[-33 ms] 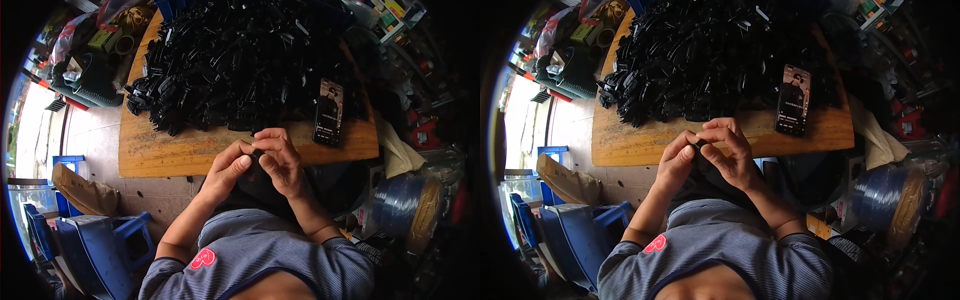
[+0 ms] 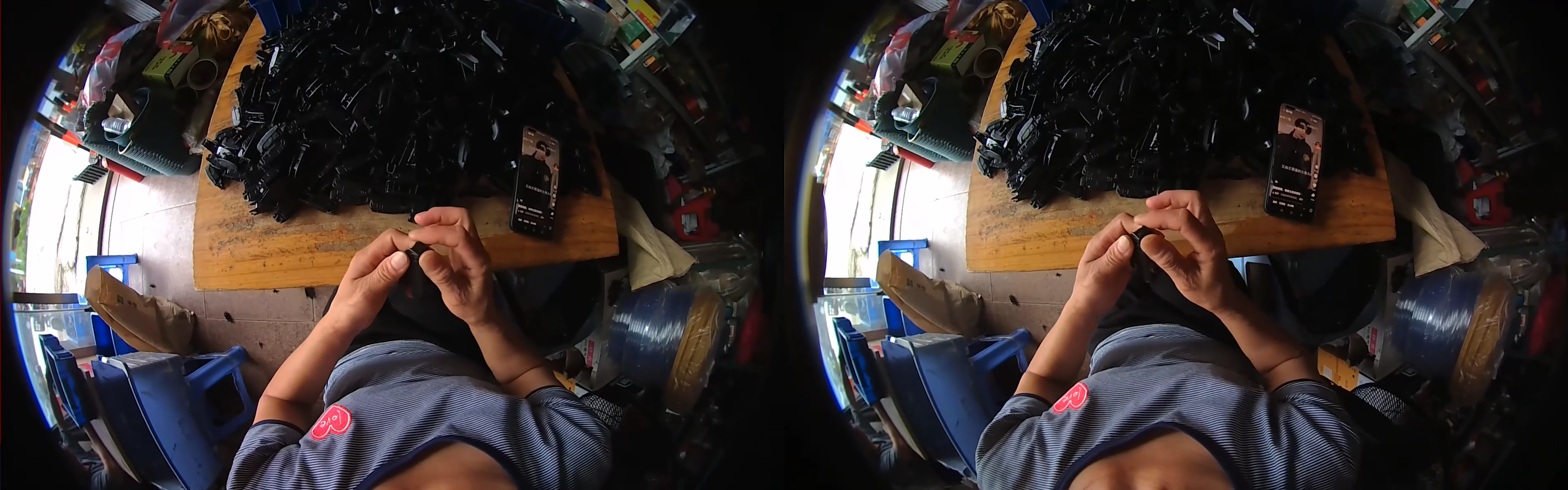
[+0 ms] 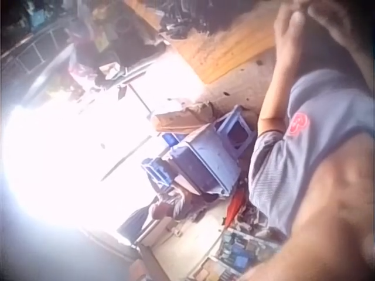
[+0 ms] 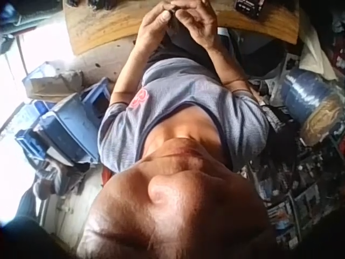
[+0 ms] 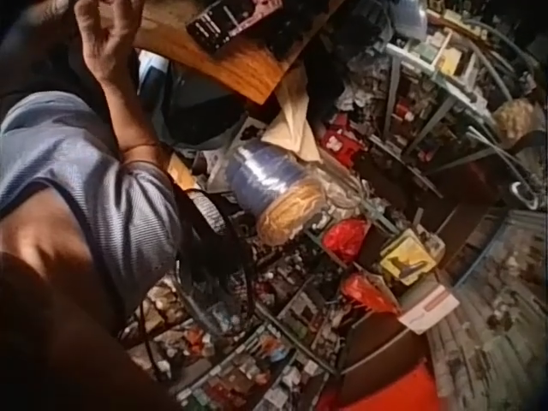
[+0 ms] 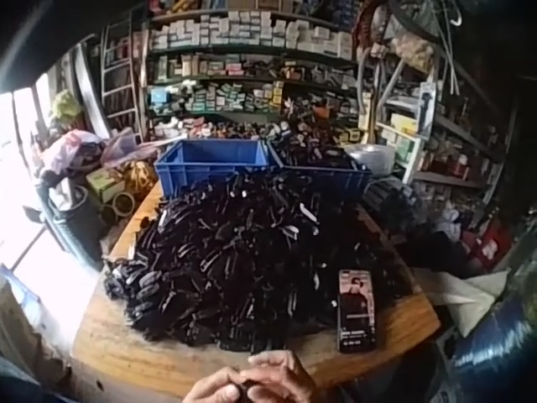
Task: Manually assembling small black plastic hardware components at a workbench.
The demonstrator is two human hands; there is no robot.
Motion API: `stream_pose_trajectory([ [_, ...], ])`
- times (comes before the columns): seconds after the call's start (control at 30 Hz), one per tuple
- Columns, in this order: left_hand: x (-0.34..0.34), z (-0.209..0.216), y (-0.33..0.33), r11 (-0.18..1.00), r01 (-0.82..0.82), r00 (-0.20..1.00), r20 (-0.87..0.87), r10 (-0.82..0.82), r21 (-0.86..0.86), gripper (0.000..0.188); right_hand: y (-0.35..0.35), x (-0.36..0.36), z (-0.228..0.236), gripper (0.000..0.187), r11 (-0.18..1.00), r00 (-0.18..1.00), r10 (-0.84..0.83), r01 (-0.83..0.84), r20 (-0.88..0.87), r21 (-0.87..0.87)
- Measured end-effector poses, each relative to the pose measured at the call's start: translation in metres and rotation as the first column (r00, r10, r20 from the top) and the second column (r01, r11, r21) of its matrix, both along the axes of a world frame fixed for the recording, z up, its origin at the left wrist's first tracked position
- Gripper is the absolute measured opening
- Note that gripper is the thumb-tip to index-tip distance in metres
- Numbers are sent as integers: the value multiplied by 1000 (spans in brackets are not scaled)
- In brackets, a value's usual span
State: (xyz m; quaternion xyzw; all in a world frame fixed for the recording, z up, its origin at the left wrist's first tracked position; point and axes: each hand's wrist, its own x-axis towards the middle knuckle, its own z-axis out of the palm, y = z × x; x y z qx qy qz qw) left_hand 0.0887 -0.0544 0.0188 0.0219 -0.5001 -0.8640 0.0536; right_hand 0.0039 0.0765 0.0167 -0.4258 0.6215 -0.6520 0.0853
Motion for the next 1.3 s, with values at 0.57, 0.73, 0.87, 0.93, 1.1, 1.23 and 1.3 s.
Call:
stream_pose_trajectory([
  [0.57, 11, 6, -30, 991, -135, 989, 67, 136, -11, 31, -13, -42, 6, 33, 839, 758, -257, 483, -599, 251],
  [0.73, -7, 3, -32, 964, -231, 973, -30, 230, -128, 22, -13, -49, 2, 30, 868, 827, -307, 447, -471, 219],
  [0.87, -20, 9, -22, 711, -214, 961, -16, 275, -670, 11, 8, -50, 3, 25, 905, 910, -413, 414, -36, 94],
  [0.93, -34, 2, -14, 407, -394, 915, -313, 254, -824, 15, 18, -44, 5, 27, 933, 877, -333, 359, 346, -13],
  [1.1, -55, 1, 1, 32, -403, 915, -403, 1, -915, 32, 42, -37, -2, 33, 961, 773, -13, 186, 634, -207],
  [1.23, -57, -2, -1, -226, -291, 954, -266, -138, -930, 41, 43, -32, -13, 34, 978, 807, -77, 176, 586, -114],
  [1.3, -56, -1, -2, -298, -274, 955, -222, -196, -914, 41, 45, -31, -11, 34, 983, 831, -97, 166, 548, -79],
])
